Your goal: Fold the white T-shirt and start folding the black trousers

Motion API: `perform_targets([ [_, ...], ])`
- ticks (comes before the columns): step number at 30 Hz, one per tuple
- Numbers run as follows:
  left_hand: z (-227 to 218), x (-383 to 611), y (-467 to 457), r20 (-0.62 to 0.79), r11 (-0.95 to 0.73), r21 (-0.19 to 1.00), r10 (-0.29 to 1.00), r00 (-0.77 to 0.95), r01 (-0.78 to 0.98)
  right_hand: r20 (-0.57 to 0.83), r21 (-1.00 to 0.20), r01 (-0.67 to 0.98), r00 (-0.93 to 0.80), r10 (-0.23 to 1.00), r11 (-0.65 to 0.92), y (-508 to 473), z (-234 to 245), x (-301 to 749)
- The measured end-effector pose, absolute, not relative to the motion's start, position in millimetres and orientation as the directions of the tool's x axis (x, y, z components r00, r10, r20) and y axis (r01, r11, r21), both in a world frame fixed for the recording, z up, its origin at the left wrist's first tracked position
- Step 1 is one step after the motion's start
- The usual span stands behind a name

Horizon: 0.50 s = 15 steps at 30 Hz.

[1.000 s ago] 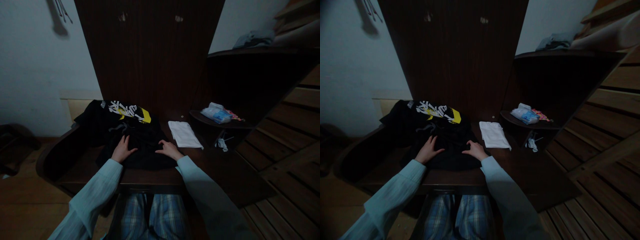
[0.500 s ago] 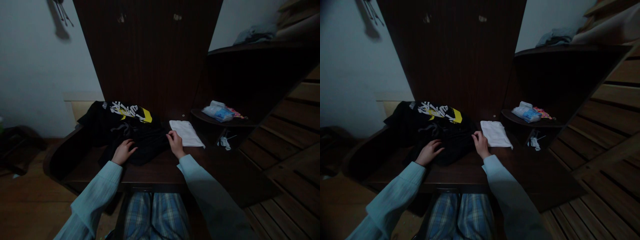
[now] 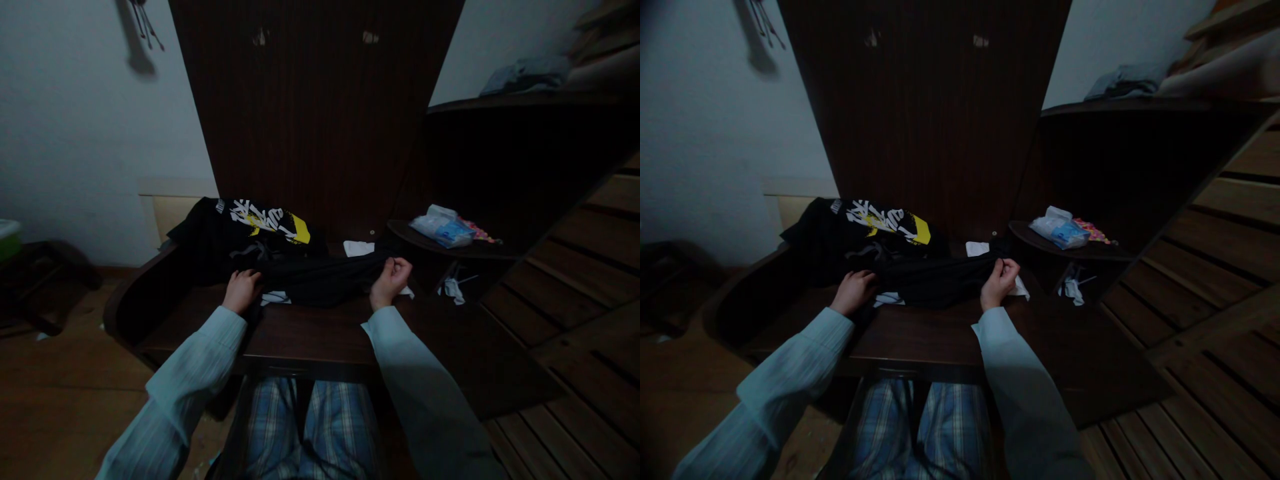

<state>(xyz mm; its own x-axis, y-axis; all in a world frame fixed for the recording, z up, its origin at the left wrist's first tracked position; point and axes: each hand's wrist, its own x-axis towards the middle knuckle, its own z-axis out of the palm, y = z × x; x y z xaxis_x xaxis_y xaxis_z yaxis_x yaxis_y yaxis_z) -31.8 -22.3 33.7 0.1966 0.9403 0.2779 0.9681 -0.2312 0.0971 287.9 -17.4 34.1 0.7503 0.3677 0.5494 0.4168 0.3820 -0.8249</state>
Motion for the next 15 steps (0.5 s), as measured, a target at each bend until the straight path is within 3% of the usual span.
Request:
perform_targets([
  [2, 41, -35, -24, 0.302, -0.327, 0.214, 0.918, 0.256, 0.92, 0.531, -0.832, 0.397, 0.771, 0.351, 0.386, -14, 33, 292],
  [4, 56, -38, -30, 0.321, -0.407, 0.437, 0.903, 0.283, 0.802, 0.494, -0.847, 0.363, 0.808, 0.321, 0.388, -10, 31, 299],
  [6, 75, -42, -42, 0.328, -0.408, 0.695, 0.913, 0.245, 0.592, 0.446, -0.863, 0.313, 0.841, 0.306, 0.396, -6, 29, 306],
  [8, 96, -47, -54, 0.292, -0.326, 0.879, 0.945, 0.147, 0.349, 0.416, -0.867, 0.263, 0.848, 0.327, 0.422, -3, 28, 310],
  [11, 116, -53, -60, 0.241, -0.239, 0.963, 0.971, 0.001, 0.129, 0.421, -0.865, 0.21, 0.799, 0.43, 0.456, 0, 27, 309],
  [15, 112, -60, -44, 0.269, -0.227, 0.957, 0.924, -0.27, 0.179, 0.428, -0.881, 0.159, 0.671, 0.606, 0.447, 3, 24, 301],
])
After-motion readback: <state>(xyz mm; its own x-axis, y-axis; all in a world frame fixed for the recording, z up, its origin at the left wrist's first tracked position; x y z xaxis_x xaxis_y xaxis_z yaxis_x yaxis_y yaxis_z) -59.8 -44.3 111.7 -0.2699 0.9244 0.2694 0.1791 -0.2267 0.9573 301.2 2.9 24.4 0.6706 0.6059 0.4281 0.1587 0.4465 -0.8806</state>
